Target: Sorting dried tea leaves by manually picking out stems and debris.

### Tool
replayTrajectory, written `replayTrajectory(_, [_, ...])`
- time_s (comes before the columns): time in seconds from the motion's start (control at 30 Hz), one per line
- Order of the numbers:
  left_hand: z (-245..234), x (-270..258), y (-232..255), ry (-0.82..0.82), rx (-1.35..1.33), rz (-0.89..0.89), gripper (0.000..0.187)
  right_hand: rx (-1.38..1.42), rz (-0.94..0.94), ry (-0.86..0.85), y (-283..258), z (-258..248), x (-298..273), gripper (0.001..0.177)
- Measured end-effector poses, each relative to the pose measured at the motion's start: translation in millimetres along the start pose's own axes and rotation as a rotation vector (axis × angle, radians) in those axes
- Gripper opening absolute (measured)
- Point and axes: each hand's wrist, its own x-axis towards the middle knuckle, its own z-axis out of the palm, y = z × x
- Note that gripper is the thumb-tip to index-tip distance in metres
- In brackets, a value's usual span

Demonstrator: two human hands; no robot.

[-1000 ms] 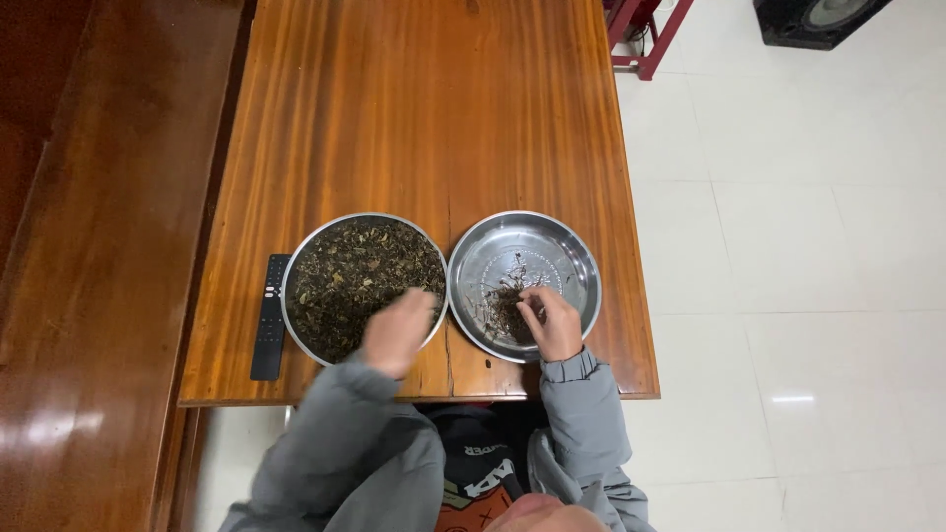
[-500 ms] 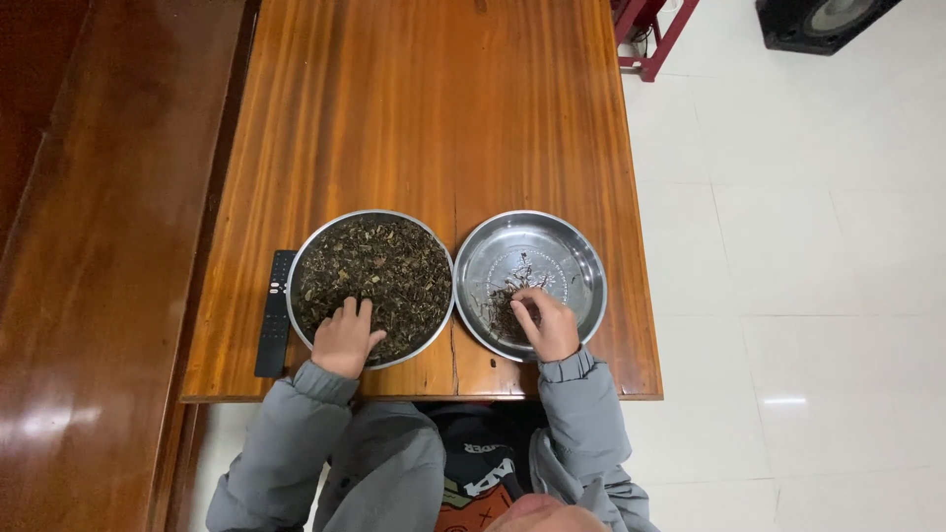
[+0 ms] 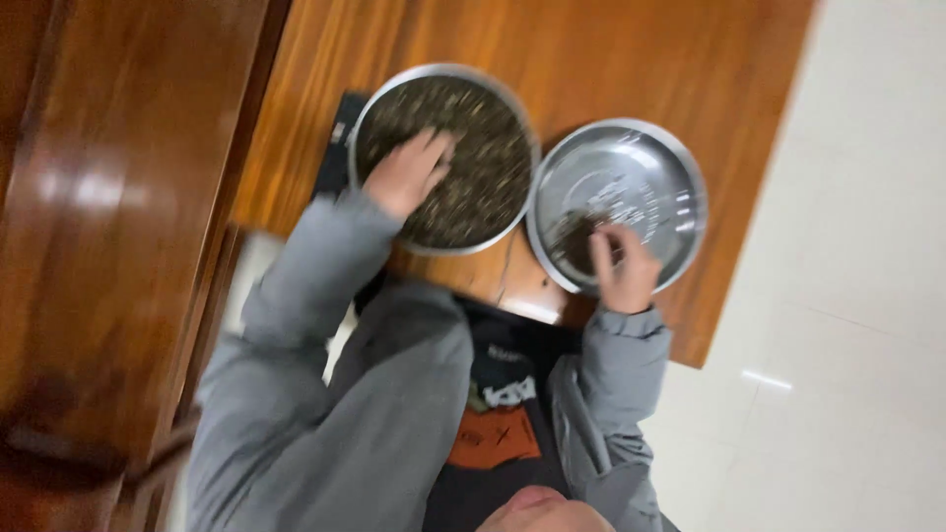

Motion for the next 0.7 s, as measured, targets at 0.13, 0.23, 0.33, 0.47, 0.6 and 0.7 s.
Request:
replayTrajectory(0.13, [-27, 9, 6, -0.001, -0.130, 0.075, 0.036, 0.085, -0.039, -0.076, -12, -6, -3, 0.008])
replayTrajectory(0.23, [-37, 8, 13, -0.009, -0.135, 0.059, 0.041, 0.058, -0.067, -0.063, -10, -5, -3, 0.008])
replayTrajectory(0.33, [-44, 3, 22, 0.056, -0.145, 0.078, 0.049, 0.075, -0.075, -0.063, -9, -5, -2, 0.011])
replayTrajectory(0.47, [-12, -3, -1, 0.058, 0.091, 0.106, 0.032, 0.074, -0.105, -0.060, -10, -3, 0, 0.014])
replayTrajectory(0.6, [-4, -11, -3, 0.053, 0.266, 0.254, 0.015, 0.121, -0.078, -0.018, -5, 1, 1, 0.007])
replayTrajectory(0.7, [5, -10, -5, 0.111, 0.270, 0.297, 0.011, 0.077, -0.071, -0.029, -6, -1, 2, 0.007])
